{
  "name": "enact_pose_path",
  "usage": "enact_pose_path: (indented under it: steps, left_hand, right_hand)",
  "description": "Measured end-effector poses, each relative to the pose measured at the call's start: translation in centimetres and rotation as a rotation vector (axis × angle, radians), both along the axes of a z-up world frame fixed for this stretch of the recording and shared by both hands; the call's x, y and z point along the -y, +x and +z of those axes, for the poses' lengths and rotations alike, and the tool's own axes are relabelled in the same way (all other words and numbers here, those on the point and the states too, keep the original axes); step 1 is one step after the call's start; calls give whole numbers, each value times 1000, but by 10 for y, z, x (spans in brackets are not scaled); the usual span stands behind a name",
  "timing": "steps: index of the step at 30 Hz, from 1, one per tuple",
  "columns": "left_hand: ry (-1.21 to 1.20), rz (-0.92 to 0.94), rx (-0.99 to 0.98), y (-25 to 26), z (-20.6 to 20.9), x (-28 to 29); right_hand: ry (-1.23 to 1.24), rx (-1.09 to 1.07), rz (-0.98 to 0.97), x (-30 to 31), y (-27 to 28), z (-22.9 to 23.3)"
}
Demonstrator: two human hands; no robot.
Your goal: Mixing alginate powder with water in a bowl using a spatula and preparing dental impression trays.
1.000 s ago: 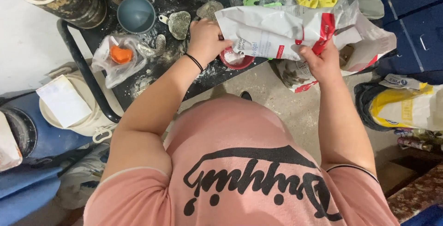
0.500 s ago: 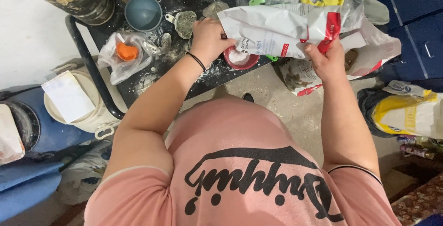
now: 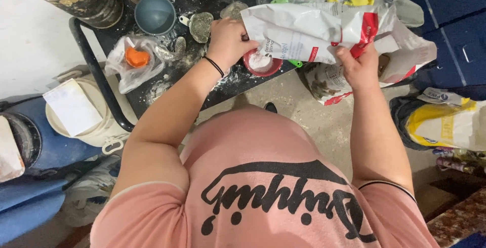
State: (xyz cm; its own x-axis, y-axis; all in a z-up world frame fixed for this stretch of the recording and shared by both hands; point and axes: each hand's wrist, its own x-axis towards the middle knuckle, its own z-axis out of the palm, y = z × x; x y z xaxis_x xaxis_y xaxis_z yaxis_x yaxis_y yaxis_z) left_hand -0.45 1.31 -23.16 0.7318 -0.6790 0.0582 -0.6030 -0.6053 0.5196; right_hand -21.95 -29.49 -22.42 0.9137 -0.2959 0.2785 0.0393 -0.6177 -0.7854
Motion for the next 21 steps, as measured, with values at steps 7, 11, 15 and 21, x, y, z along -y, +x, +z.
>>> enact_pose_path:
  steps: [7,11,15,21]
  left_hand:
    - [-56,20,20,2,-1,0]
    - [-1,-7,44,0,4,1]
    - [-25,19,-45,2,-3,0]
    - [-57,3,46,3,3,4]
  right_hand:
    - [19,-10,-28,6,1,-2]
    - [-33,-15,33,-4,1,10]
    - [50,59,-20,2,1,4]
    - [-8,11,-15,8,-1,-5]
